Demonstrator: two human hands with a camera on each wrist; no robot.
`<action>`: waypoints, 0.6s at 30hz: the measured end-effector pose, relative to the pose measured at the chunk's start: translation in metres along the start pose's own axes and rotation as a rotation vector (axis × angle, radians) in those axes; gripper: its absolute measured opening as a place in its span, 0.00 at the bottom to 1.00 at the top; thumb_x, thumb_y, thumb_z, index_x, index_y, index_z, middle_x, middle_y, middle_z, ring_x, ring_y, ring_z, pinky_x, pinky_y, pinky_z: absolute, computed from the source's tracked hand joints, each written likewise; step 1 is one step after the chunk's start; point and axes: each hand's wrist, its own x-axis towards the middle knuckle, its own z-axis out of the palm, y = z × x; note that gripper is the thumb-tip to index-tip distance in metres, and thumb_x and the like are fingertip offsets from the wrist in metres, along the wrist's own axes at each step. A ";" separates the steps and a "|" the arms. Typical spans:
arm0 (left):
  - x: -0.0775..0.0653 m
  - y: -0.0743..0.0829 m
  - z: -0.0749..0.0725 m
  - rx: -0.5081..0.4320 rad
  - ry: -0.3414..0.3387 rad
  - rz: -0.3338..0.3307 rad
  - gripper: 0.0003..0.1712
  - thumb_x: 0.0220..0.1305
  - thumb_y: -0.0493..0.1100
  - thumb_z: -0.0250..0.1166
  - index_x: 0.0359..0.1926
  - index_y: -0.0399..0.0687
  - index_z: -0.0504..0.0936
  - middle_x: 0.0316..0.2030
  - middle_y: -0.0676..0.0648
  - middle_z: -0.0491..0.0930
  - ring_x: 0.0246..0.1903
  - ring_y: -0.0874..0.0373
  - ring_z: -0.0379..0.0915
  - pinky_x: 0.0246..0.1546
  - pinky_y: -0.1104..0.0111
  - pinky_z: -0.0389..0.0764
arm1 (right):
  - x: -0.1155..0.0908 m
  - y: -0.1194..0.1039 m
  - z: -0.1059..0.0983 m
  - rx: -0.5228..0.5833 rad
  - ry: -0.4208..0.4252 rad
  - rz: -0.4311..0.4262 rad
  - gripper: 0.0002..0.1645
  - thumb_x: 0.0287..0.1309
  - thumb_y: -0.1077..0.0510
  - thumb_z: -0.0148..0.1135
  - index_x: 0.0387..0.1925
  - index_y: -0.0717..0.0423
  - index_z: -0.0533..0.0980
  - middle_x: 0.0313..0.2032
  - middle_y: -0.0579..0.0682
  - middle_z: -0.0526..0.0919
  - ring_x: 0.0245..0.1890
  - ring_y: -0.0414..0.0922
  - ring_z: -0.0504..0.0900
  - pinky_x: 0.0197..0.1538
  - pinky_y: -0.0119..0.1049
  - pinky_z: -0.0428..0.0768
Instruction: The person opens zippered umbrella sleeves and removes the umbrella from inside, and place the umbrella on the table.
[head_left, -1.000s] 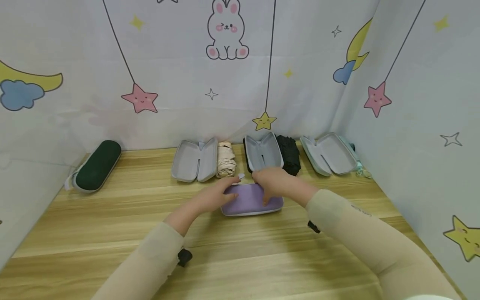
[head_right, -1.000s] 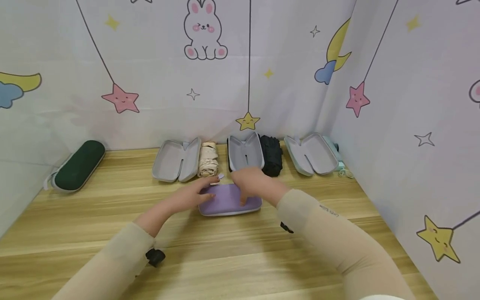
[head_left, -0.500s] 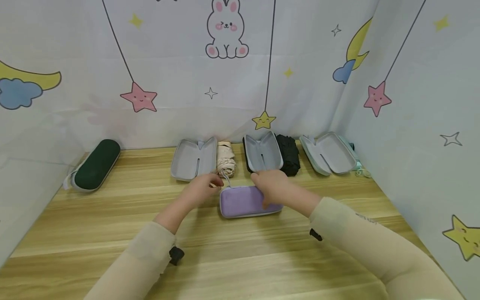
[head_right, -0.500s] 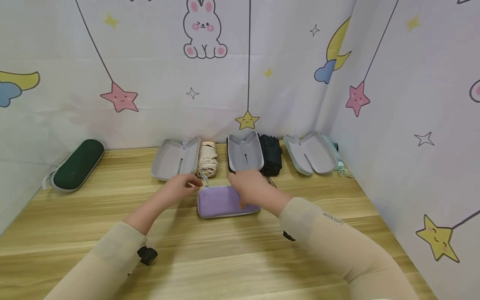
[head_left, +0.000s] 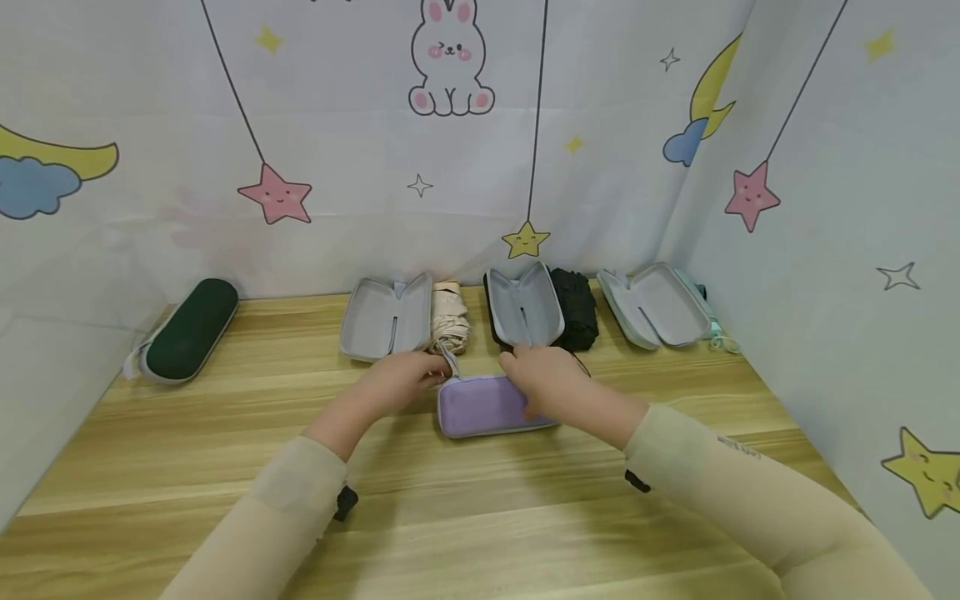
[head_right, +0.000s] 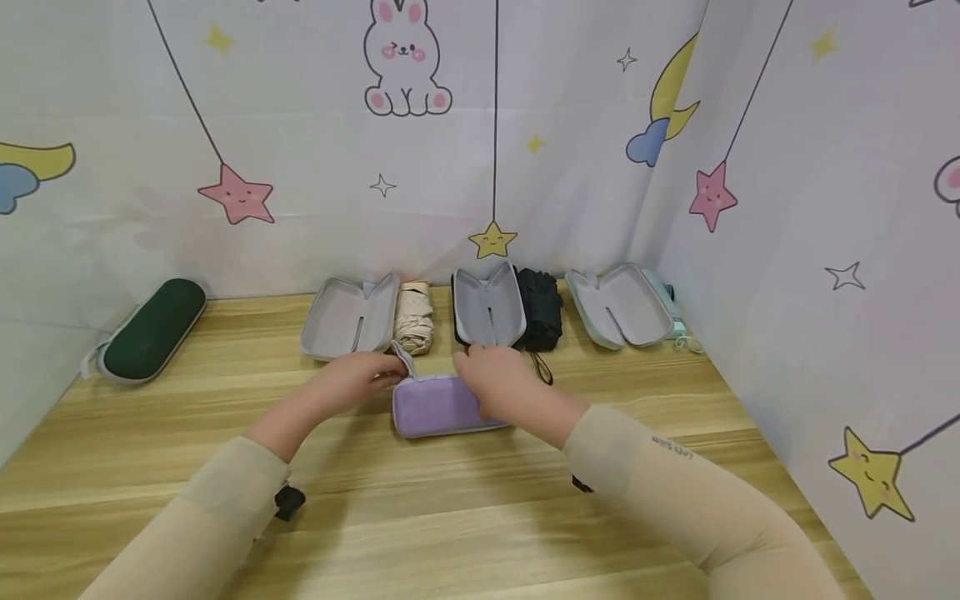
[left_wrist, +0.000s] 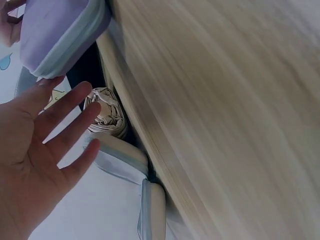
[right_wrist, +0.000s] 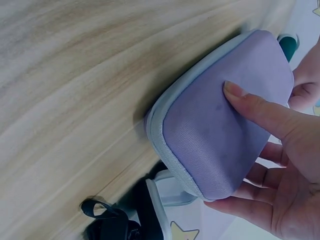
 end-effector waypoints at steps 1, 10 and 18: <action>0.000 -0.001 0.000 0.028 0.005 0.013 0.05 0.69 0.40 0.60 0.41 0.50 0.83 0.37 0.53 0.83 0.39 0.56 0.78 0.44 0.58 0.77 | -0.001 -0.001 0.000 -0.001 0.006 0.001 0.36 0.38 0.46 0.82 0.46 0.53 0.71 0.39 0.49 0.75 0.37 0.49 0.78 0.36 0.42 0.79; 0.001 -0.001 0.003 0.217 0.071 0.132 0.05 0.70 0.43 0.59 0.35 0.54 0.79 0.33 0.54 0.82 0.35 0.54 0.80 0.38 0.58 0.78 | -0.005 -0.002 0.003 0.018 0.048 -0.002 0.33 0.39 0.49 0.82 0.43 0.54 0.71 0.37 0.51 0.75 0.37 0.50 0.77 0.35 0.44 0.79; -0.002 -0.001 0.000 0.343 0.148 0.222 0.10 0.68 0.43 0.61 0.28 0.54 0.74 0.23 0.55 0.74 0.23 0.56 0.73 0.25 0.60 0.74 | -0.010 -0.001 0.005 0.011 0.062 -0.012 0.34 0.40 0.48 0.81 0.44 0.55 0.71 0.37 0.51 0.75 0.38 0.51 0.78 0.37 0.44 0.79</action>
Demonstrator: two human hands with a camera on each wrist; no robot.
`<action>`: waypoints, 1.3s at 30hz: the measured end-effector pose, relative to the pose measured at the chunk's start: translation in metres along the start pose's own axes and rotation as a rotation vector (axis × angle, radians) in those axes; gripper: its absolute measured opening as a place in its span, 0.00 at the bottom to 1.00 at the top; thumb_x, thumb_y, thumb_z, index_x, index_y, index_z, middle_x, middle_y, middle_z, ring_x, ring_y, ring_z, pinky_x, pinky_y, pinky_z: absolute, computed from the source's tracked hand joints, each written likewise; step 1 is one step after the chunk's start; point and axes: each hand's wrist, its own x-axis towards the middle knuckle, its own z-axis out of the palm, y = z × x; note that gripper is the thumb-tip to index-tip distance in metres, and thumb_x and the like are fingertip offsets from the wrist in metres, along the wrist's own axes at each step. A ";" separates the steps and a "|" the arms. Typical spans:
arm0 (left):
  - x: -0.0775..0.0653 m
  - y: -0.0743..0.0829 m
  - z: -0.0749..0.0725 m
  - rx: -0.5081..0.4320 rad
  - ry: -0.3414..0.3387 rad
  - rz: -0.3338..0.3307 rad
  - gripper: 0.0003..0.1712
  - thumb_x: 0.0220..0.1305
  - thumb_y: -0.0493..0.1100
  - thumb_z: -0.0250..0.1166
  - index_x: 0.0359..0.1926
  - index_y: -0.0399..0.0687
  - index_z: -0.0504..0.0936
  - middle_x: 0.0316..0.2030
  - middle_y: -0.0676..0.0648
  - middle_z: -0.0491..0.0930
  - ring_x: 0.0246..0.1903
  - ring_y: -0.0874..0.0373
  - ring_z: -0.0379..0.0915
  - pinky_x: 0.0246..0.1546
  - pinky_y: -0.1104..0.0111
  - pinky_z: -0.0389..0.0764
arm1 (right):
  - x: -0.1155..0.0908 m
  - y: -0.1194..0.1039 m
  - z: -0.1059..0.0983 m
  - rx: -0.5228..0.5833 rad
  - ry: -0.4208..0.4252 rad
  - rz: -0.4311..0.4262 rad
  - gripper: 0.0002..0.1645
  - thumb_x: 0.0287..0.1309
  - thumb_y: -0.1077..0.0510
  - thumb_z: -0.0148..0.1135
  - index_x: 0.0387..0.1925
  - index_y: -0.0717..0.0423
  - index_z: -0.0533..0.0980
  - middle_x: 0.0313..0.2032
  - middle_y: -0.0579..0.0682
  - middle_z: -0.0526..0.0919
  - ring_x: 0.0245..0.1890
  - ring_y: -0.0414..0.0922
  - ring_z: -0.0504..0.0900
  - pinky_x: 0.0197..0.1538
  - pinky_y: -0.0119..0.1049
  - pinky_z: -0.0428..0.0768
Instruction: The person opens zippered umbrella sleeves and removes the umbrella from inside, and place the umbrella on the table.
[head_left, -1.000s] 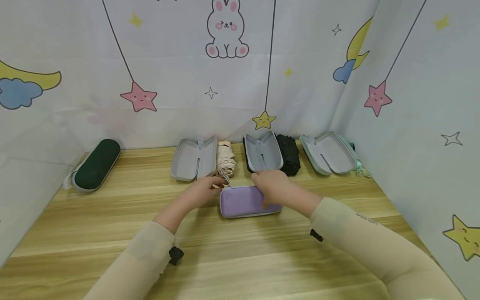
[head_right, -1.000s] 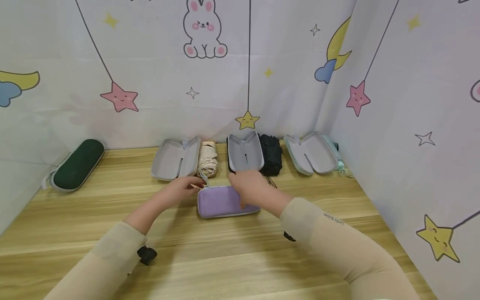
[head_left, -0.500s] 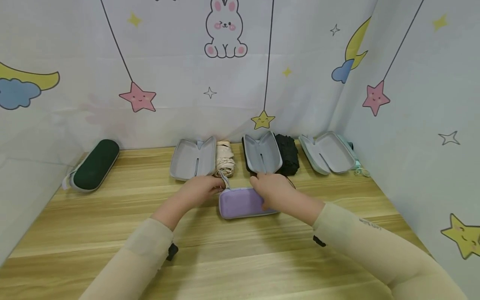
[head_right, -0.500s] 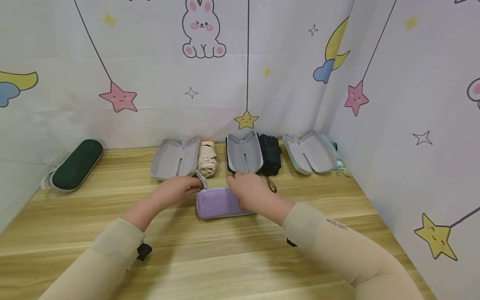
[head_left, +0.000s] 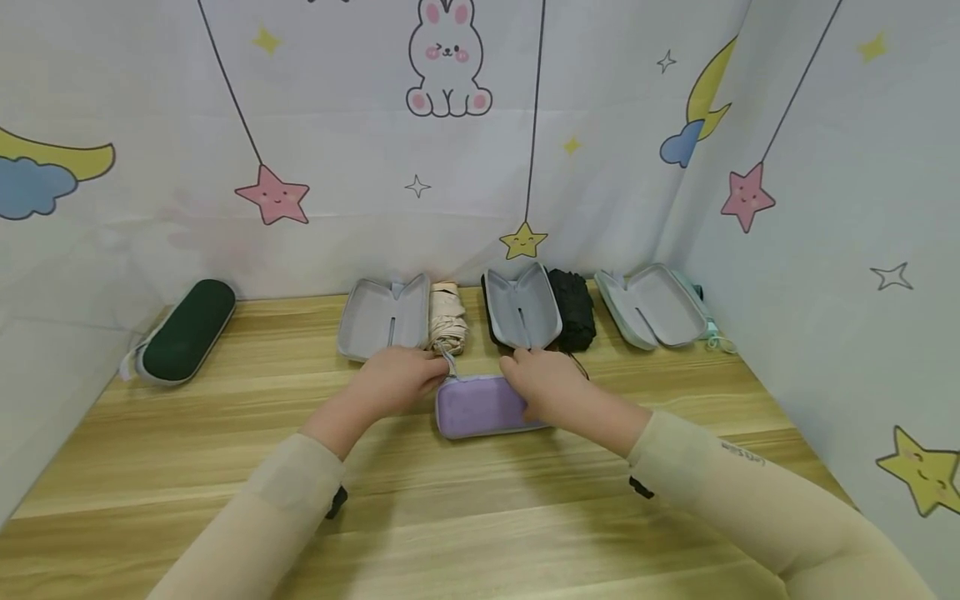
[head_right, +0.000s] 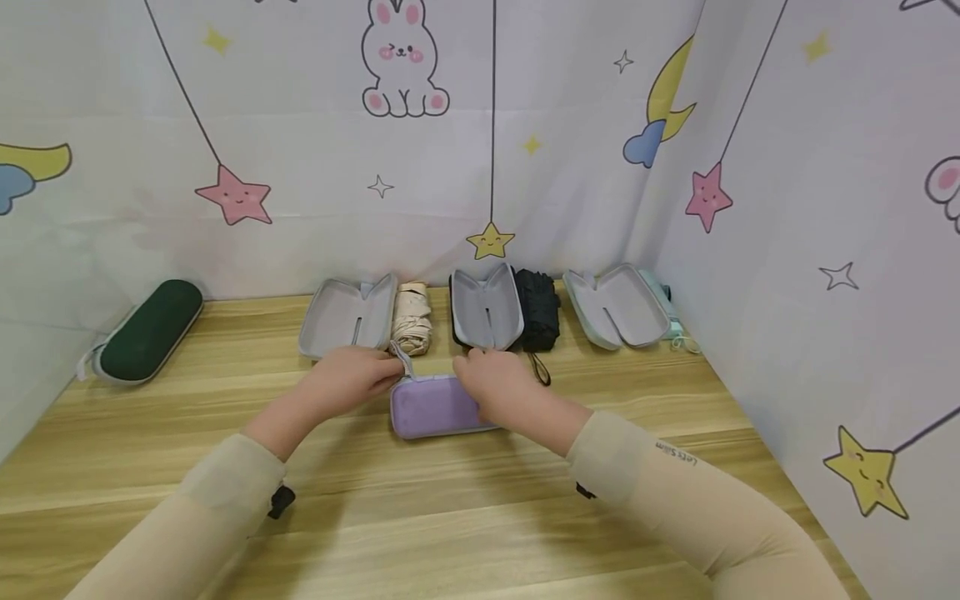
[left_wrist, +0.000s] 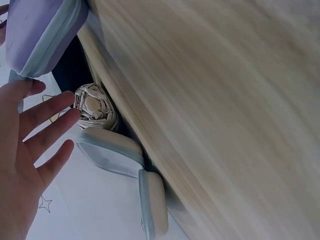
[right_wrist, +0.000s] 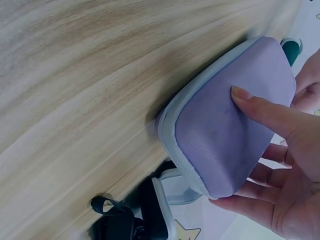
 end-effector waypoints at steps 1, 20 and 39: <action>-0.001 0.000 -0.001 0.007 0.003 -0.004 0.11 0.68 0.43 0.61 0.27 0.54 0.74 0.22 0.55 0.74 0.23 0.56 0.73 0.25 0.60 0.74 | -0.001 0.000 0.000 -0.008 -0.001 -0.003 0.34 0.41 0.47 0.81 0.45 0.55 0.71 0.38 0.51 0.75 0.39 0.51 0.78 0.38 0.44 0.79; -0.018 -0.005 0.009 0.035 -0.102 -0.060 0.15 0.64 0.41 0.61 0.22 0.55 0.68 0.18 0.55 0.67 0.19 0.58 0.65 0.18 0.62 0.69 | -0.015 0.011 0.017 0.020 -0.043 -0.131 0.51 0.49 0.45 0.76 0.68 0.61 0.62 0.49 0.59 0.78 0.47 0.53 0.79 0.49 0.47 0.78; -0.017 0.006 0.019 0.040 -0.130 -0.048 0.13 0.64 0.43 0.62 0.23 0.55 0.72 0.21 0.54 0.74 0.24 0.55 0.75 0.26 0.61 0.75 | -0.021 0.014 0.022 0.063 -0.164 -0.073 0.51 0.59 0.36 0.63 0.74 0.56 0.56 0.41 0.55 0.84 0.40 0.49 0.83 0.43 0.46 0.80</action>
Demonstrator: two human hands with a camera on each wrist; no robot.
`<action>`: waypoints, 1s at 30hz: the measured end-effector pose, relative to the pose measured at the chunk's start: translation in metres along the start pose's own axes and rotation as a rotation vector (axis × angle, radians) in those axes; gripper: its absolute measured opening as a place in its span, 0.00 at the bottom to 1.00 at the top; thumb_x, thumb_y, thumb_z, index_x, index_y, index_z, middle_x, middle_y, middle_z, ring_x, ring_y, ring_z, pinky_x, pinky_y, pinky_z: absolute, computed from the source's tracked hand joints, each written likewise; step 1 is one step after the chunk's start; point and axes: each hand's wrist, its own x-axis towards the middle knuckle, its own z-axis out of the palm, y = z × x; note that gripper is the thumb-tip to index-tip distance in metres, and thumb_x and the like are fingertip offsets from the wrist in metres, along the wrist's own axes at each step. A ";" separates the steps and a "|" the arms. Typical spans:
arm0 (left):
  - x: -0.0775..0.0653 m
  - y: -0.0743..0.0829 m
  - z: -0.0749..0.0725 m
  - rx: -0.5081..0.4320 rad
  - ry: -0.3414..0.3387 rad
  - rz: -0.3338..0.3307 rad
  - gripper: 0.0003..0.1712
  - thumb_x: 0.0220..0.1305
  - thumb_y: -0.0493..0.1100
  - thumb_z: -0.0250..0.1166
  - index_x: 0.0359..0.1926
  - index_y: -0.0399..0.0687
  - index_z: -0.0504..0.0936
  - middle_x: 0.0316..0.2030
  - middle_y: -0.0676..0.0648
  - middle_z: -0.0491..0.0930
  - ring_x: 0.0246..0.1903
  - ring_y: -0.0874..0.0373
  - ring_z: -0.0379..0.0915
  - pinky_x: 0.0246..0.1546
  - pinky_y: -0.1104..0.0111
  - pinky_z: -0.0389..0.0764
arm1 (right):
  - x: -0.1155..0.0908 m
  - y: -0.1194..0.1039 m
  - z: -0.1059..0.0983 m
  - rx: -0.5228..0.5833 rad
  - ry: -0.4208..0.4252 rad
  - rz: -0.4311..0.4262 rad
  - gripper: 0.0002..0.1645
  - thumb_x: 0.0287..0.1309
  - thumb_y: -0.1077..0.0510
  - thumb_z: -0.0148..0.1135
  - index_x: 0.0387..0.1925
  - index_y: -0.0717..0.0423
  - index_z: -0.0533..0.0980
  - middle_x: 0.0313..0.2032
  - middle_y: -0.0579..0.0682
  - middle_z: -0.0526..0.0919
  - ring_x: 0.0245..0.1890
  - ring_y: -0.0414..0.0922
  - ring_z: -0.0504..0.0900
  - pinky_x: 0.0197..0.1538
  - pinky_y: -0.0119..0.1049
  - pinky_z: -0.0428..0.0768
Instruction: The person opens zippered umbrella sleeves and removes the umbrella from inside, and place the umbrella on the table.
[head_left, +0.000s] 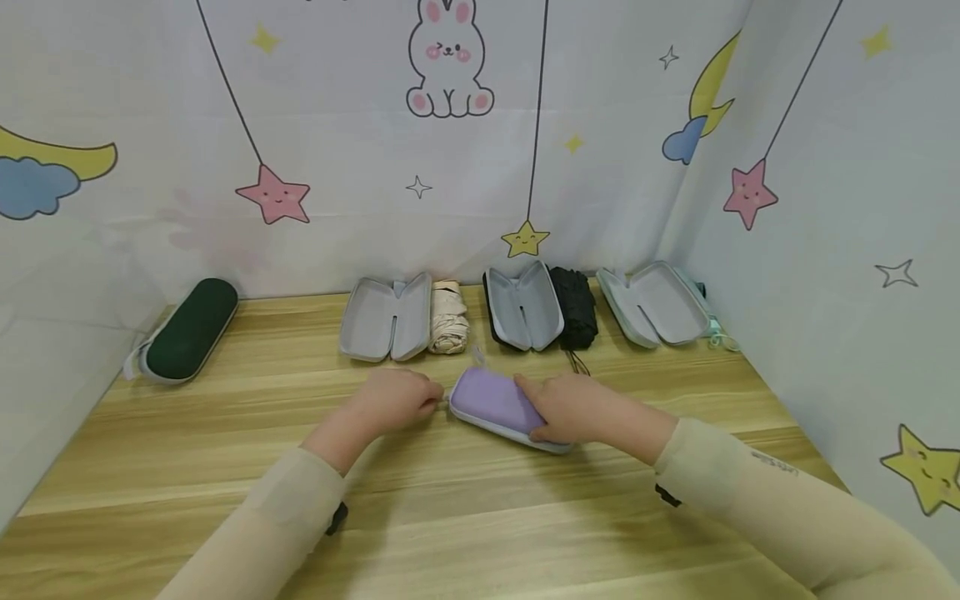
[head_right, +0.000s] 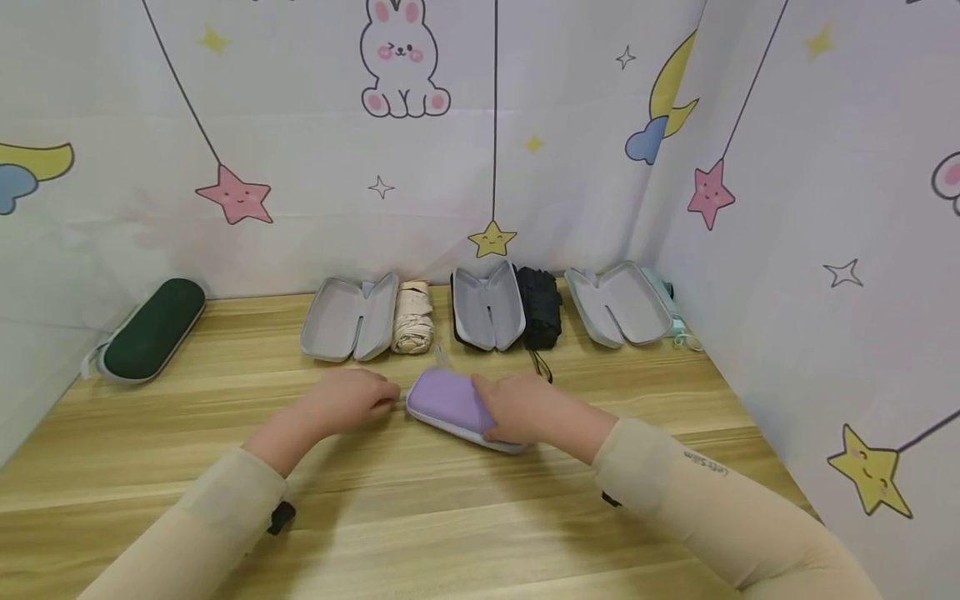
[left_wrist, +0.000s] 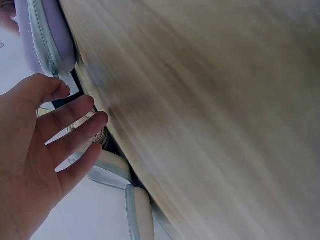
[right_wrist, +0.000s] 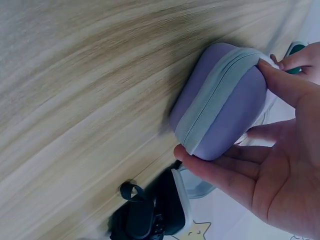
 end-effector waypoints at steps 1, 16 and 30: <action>0.000 0.000 0.001 -0.003 -0.002 -0.001 0.13 0.64 0.43 0.62 0.23 0.55 0.71 0.21 0.54 0.74 0.24 0.55 0.74 0.26 0.61 0.74 | 0.000 -0.001 0.000 0.001 -0.001 -0.002 0.51 0.59 0.36 0.63 0.75 0.53 0.55 0.35 0.53 0.84 0.35 0.47 0.83 0.40 0.45 0.80; 0.003 0.009 -0.001 -0.035 -0.014 -0.021 0.13 0.64 0.41 0.61 0.23 0.54 0.72 0.21 0.54 0.73 0.22 0.56 0.72 0.23 0.60 0.74 | 0.010 -0.029 -0.008 -0.062 -0.018 0.094 0.52 0.59 0.31 0.59 0.76 0.47 0.53 0.19 0.47 0.76 0.15 0.42 0.70 0.16 0.38 0.67; 0.002 0.011 0.001 0.055 0.003 -0.071 0.08 0.64 0.45 0.62 0.28 0.54 0.77 0.22 0.51 0.75 0.23 0.53 0.75 0.20 0.59 0.74 | 0.005 -0.027 -0.014 -0.035 0.002 0.078 0.61 0.45 0.22 0.62 0.75 0.43 0.56 0.51 0.56 0.81 0.38 0.50 0.82 0.29 0.45 0.79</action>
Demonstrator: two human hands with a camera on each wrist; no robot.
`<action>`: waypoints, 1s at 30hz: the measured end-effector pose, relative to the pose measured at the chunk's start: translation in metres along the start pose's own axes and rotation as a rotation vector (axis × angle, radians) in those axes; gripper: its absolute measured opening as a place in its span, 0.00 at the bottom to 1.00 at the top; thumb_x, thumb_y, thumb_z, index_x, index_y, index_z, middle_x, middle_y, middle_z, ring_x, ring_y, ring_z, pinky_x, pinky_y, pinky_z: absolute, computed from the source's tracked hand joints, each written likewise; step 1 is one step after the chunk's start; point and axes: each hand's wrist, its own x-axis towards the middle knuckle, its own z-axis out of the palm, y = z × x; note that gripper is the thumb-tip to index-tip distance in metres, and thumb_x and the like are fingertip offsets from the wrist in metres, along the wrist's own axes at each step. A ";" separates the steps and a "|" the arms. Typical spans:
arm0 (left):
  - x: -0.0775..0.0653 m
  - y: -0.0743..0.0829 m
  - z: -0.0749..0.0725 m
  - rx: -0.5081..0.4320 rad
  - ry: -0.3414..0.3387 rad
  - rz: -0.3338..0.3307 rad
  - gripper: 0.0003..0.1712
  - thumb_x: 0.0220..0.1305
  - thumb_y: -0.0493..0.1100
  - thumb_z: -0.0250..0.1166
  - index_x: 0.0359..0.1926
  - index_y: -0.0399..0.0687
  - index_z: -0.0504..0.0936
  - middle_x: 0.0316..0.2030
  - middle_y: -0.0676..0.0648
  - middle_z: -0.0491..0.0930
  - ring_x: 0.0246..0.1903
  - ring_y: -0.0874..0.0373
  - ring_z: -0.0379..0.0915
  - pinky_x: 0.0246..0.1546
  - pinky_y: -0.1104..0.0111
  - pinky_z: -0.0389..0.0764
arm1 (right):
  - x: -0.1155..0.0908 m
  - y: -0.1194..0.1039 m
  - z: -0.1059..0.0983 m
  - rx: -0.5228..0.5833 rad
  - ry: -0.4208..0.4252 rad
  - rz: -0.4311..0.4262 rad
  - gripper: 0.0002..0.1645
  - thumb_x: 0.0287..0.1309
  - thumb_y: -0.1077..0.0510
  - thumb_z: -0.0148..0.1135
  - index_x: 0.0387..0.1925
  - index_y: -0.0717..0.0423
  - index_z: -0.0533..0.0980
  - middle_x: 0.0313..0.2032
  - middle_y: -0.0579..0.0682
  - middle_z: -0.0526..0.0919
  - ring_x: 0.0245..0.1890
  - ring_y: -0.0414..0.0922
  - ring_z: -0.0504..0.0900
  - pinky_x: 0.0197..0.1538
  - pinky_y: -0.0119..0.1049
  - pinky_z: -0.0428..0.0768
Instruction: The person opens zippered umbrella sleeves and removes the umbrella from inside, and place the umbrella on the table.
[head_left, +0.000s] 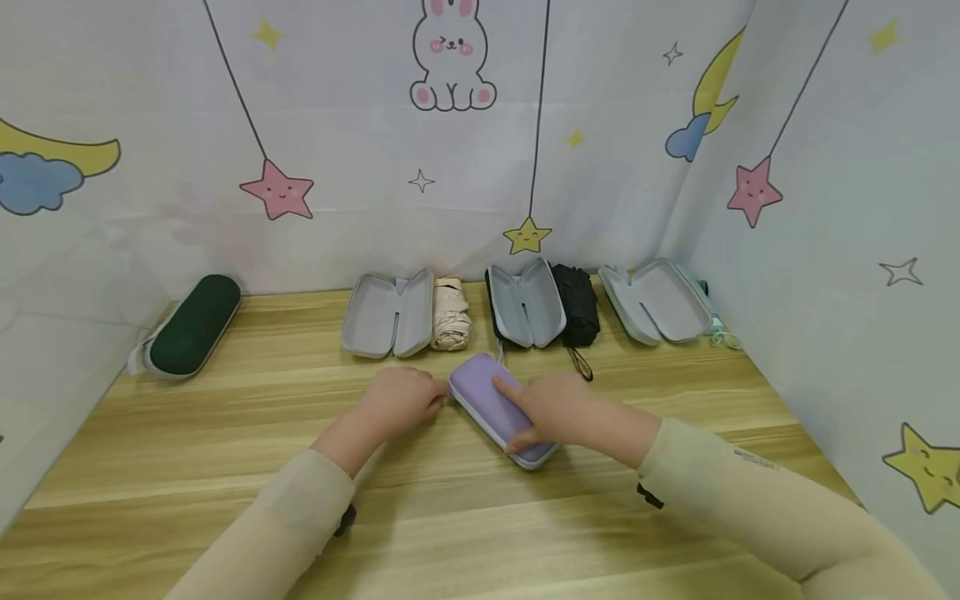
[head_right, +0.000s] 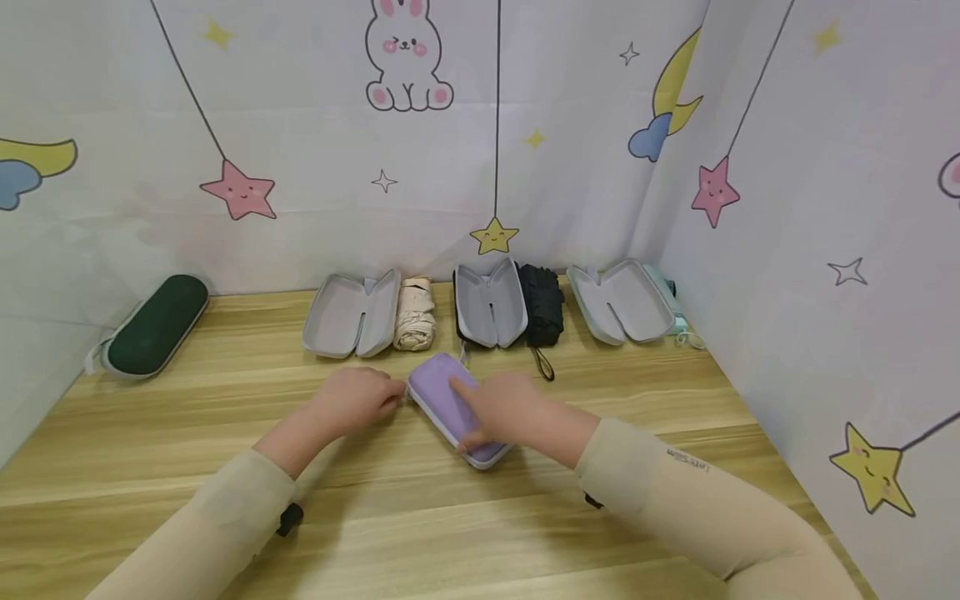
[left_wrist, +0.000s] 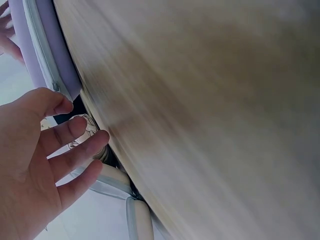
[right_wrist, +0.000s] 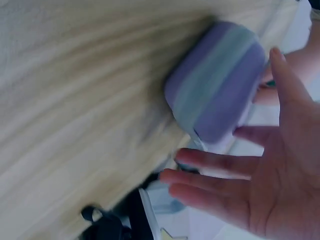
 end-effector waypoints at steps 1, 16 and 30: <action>0.001 0.000 0.000 0.002 -0.003 -0.005 0.07 0.65 0.45 0.62 0.28 0.54 0.77 0.22 0.51 0.76 0.23 0.53 0.76 0.20 0.59 0.74 | -0.002 0.003 -0.002 0.011 -0.009 -0.022 0.61 0.44 0.22 0.63 0.75 0.43 0.56 0.56 0.57 0.78 0.45 0.52 0.81 0.34 0.47 0.80; 0.004 0.001 0.001 -0.004 -0.043 -0.046 0.08 0.67 0.47 0.62 0.30 0.53 0.77 0.24 0.49 0.78 0.26 0.50 0.78 0.21 0.57 0.76 | -0.003 0.021 -0.010 -0.037 -0.100 -0.323 0.62 0.44 0.56 0.79 0.76 0.42 0.52 0.75 0.43 0.48 0.74 0.54 0.47 0.67 0.57 0.58; 0.001 0.006 0.000 -0.033 -0.059 -0.031 0.10 0.67 0.43 0.59 0.27 0.52 0.76 0.24 0.49 0.78 0.27 0.49 0.79 0.23 0.55 0.77 | 0.008 0.016 -0.013 -0.051 -0.129 -0.296 0.64 0.38 0.54 0.82 0.75 0.40 0.55 0.74 0.42 0.51 0.73 0.53 0.51 0.69 0.56 0.54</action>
